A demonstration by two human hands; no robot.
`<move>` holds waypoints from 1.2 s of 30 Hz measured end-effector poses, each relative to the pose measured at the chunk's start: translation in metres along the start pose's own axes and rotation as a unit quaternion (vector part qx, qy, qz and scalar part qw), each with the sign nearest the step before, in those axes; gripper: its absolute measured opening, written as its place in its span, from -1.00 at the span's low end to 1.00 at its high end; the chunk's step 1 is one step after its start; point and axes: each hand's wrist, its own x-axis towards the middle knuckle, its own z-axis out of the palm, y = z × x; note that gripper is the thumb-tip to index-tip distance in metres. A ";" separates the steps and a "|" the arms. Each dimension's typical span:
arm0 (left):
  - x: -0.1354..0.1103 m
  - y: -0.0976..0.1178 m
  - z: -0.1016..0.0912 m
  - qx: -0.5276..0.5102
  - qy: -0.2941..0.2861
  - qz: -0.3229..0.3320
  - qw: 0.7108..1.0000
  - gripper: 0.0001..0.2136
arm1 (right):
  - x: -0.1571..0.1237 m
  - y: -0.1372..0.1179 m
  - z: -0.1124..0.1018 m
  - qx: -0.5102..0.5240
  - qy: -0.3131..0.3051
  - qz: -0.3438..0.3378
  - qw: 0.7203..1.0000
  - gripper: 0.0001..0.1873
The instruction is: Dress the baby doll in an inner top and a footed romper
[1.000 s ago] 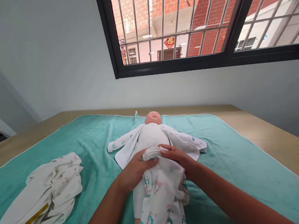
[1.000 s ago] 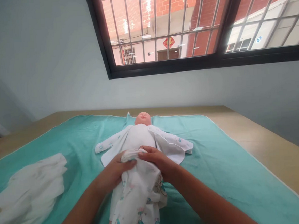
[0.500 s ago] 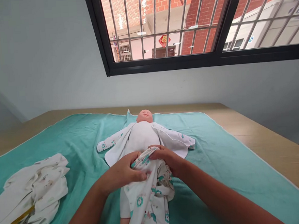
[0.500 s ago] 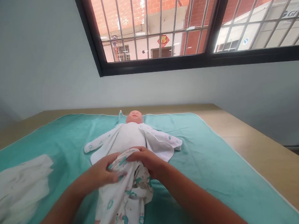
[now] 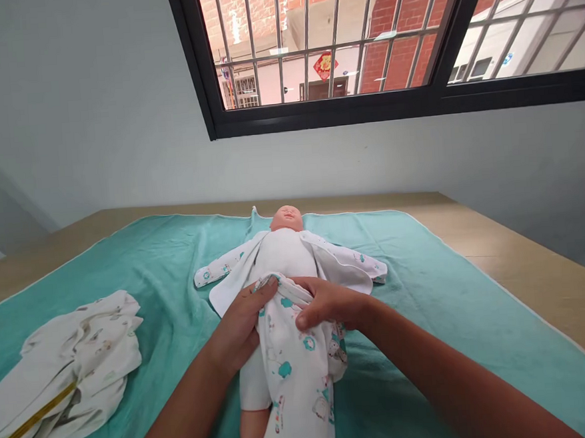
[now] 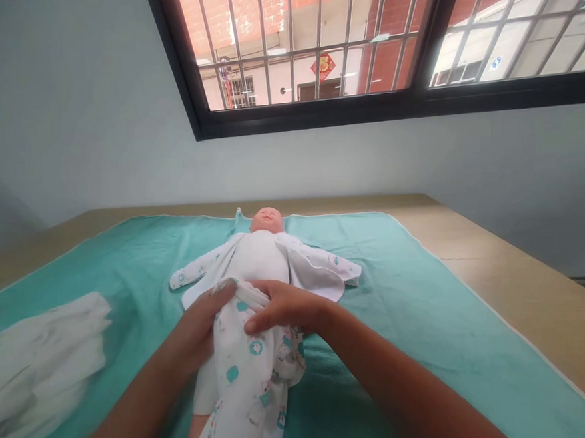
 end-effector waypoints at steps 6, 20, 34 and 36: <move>-0.003 0.008 -0.008 0.148 -0.046 0.005 0.988 -0.56 | -0.001 0.007 -0.004 0.027 0.021 0.015 0.999 -0.60; -0.004 0.005 -0.011 0.045 -0.094 0.014 0.994 -0.58 | 0.002 0.020 -0.003 0.158 0.016 -0.115 0.981 -0.65; -0.003 -0.003 0.001 -0.060 -0.018 0.034 0.997 -0.65 | 0.002 0.019 -0.003 0.120 0.031 -0.084 0.989 -0.45; -0.005 -0.002 -0.001 -0.033 -0.034 0.032 0.998 -0.66 | 0.004 0.019 0.000 0.134 0.072 -0.108 0.982 -0.59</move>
